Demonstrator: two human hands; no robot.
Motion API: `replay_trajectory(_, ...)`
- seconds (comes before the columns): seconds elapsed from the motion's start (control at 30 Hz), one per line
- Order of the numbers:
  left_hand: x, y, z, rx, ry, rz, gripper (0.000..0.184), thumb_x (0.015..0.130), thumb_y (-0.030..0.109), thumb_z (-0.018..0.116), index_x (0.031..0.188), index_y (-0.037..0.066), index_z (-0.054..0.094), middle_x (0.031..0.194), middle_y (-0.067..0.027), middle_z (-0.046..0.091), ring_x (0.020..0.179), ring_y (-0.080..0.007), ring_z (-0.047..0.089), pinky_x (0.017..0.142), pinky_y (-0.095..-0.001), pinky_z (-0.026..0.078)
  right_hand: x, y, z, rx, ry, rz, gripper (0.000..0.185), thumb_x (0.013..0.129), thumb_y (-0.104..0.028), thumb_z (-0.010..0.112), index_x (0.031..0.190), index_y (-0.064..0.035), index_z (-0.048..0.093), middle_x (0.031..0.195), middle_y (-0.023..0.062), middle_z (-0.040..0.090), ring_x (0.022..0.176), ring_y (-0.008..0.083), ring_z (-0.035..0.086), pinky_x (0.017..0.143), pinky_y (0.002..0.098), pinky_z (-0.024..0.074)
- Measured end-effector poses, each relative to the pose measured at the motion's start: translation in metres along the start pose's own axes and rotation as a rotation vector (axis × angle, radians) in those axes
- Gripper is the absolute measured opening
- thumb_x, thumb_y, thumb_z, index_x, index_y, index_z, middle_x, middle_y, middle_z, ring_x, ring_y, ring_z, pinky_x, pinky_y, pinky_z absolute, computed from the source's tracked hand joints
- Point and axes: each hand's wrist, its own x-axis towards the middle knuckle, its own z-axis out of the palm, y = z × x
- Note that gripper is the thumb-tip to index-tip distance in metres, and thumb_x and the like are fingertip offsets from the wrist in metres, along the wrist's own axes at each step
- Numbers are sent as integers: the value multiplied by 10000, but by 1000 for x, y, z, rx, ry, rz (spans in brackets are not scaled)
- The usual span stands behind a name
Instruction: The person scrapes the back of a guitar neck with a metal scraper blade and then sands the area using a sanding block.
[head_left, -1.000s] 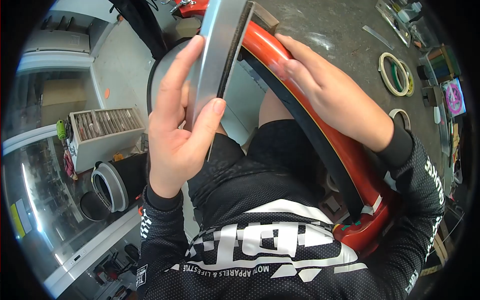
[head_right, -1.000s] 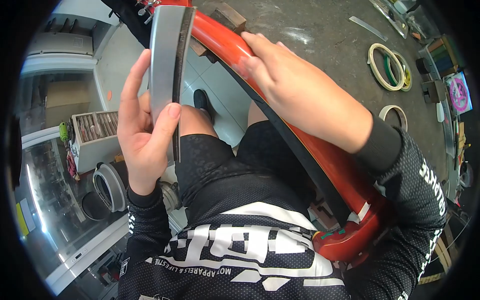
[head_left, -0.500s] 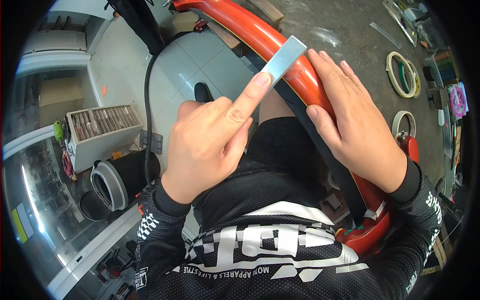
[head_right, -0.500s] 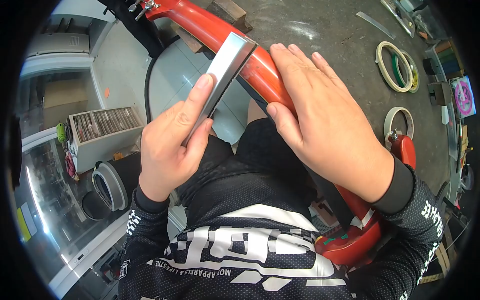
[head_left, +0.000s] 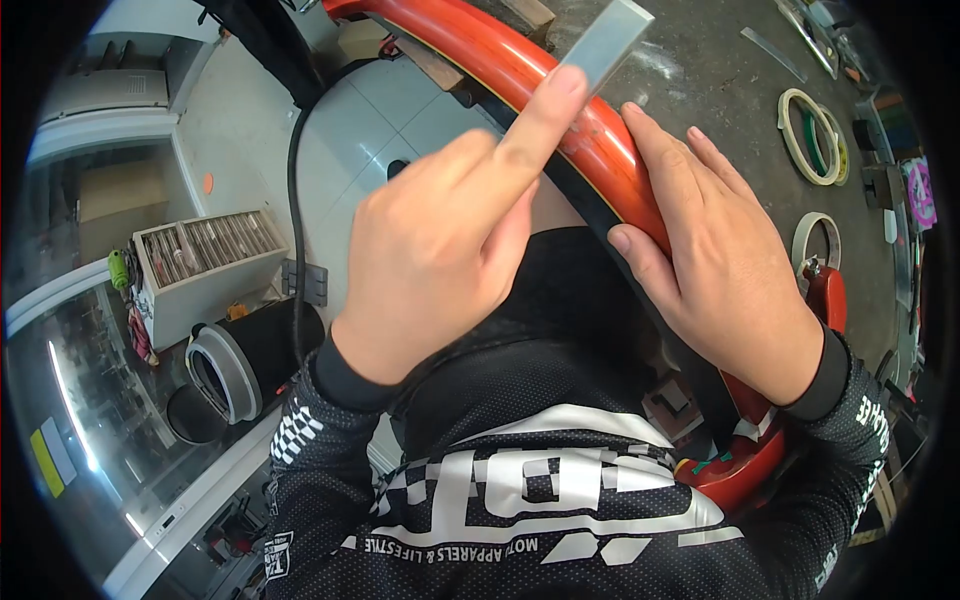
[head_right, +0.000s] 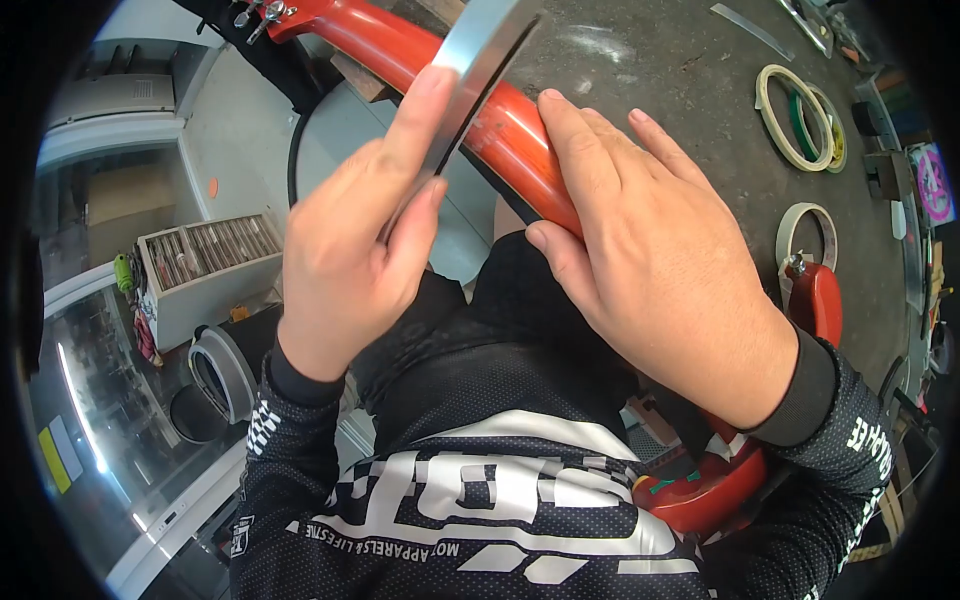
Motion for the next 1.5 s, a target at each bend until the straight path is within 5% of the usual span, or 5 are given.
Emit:
replay_trajectory(0.13, -36, -12, 14, 7, 83, 39, 824, 907, -77, 762, 1683, 140, 591, 892, -82, 631, 697, -256, 632, 658, -386, 520, 0, 2, 0, 62, 4, 12, 840, 989, -150, 794, 1700, 23, 380, 1452, 254, 681, 1279, 405, 715, 1327, 572, 408)
replay_trajectory(0.33, 2, -2, 7, -35, 52, 14, 798, 933, -112, 730, 1693, 41, 540, 1272, -168, 674, 945, -284, 733, 817, -370, 574, 1, 1, 2, 25, 20, -21, 848, 986, -147, 797, 1696, 38, 372, 1435, 251, 687, 1272, 400, 716, 1326, 562, 419)
replay_trajectory(0.5, -36, -22, 33, -29, 212, 140, 836, 872, -76, 783, 1671, 82, 599, 751, -8, 586, 628, -171, 566, 668, -342, 374, 0, 3, 4, 66, 35, -15, 842, 990, -152, 794, 1692, 42, 372, 1445, 255, 682, 1270, 396, 722, 1326, 553, 424)
replay_trajectory(0.63, 2, 1, 9, -52, 15, -6, 784, 950, -109, 718, 1698, 30, 530, 1294, -179, 662, 1076, -308, 709, 898, -360, 538, 0, 3, 5, 50, 35, -11, 818, 1000, -174, 789, 1679, 44, 389, 1441, 253, 688, 1266, 393, 726, 1322, 550, 431)
replay_trajectory(1.5, 9, 30, -25, 37, -192, -49, 756, 994, -109, 651, 1710, 108, 545, 1392, -190, 775, 893, -222, 672, 880, -305, 553, -6, 8, 7, -14, 93, 13, 688, 1002, -262, 818, 1537, 54, 521, 1381, 263, 731, 1429, 408, 667, 1281, 556, 463)
